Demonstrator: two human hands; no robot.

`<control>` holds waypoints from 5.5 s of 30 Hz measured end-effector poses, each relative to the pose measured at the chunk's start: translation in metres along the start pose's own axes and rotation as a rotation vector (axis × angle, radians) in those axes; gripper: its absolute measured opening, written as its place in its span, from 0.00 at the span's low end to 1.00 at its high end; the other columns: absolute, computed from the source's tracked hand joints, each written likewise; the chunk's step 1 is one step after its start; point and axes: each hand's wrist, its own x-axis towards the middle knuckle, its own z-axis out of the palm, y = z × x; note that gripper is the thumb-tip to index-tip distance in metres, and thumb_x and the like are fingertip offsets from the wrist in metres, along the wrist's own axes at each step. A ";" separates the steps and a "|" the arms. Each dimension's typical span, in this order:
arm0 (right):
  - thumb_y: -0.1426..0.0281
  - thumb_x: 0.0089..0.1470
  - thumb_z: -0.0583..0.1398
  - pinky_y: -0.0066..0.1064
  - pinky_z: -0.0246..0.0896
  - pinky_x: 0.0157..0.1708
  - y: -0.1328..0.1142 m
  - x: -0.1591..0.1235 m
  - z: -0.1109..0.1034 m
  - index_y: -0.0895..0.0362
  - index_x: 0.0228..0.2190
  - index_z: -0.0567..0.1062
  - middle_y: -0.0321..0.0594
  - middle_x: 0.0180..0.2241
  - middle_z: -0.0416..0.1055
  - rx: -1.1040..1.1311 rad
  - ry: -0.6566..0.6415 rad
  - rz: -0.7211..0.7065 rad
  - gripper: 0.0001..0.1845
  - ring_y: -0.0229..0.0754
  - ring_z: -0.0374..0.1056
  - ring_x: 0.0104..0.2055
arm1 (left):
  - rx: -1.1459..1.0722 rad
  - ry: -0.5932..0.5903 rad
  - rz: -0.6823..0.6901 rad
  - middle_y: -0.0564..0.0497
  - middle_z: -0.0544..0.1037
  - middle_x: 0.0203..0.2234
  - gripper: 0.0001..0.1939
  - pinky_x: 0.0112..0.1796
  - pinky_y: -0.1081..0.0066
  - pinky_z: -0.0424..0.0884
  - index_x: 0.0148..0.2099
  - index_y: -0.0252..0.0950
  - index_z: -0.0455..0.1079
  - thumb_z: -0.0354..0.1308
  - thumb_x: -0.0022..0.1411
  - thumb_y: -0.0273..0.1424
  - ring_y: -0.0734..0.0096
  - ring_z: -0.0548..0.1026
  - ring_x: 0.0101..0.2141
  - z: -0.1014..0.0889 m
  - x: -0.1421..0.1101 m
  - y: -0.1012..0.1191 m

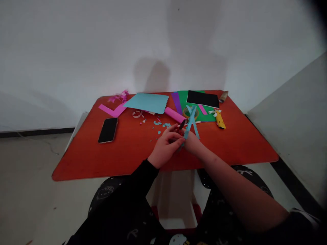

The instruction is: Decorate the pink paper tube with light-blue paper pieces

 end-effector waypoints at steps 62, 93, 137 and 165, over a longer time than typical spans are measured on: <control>0.42 0.60 0.56 0.30 0.54 0.29 -0.007 -0.034 0.007 0.56 0.27 0.70 0.34 0.23 0.63 0.014 -0.187 0.073 0.29 0.40 0.60 0.28 | 0.003 0.052 -0.265 0.58 0.65 0.21 0.15 0.22 0.76 0.57 0.37 0.36 0.69 0.61 0.61 0.43 0.79 0.60 0.20 -0.026 -0.006 0.014; 0.43 0.58 0.58 0.31 0.45 0.27 -0.017 -0.036 -0.003 0.56 0.23 0.69 0.33 0.22 0.60 -0.199 -0.227 0.132 0.29 0.37 0.55 0.27 | 0.041 0.156 -0.105 0.56 0.67 0.24 0.13 0.29 0.72 0.59 0.34 0.35 0.71 0.65 0.59 0.40 0.77 0.62 0.25 -0.042 0.011 0.025; 0.42 0.59 0.56 0.31 0.49 0.30 0.001 -0.029 0.014 0.55 0.24 0.65 0.33 0.24 0.60 0.021 -0.136 0.096 0.30 0.38 0.56 0.29 | -0.010 0.299 -0.169 0.57 0.64 0.20 0.16 0.24 0.74 0.56 0.30 0.37 0.67 0.65 0.60 0.42 0.78 0.60 0.22 -0.023 0.007 0.007; 0.62 0.48 0.59 0.30 0.50 0.28 0.026 -0.018 0.015 0.57 0.27 0.73 0.34 0.23 0.65 0.140 -0.146 0.225 0.10 0.37 0.57 0.27 | -0.079 0.383 -0.231 0.60 0.62 0.17 0.16 0.21 0.76 0.56 0.29 0.36 0.66 0.66 0.58 0.41 0.80 0.60 0.18 -0.019 0.018 -0.017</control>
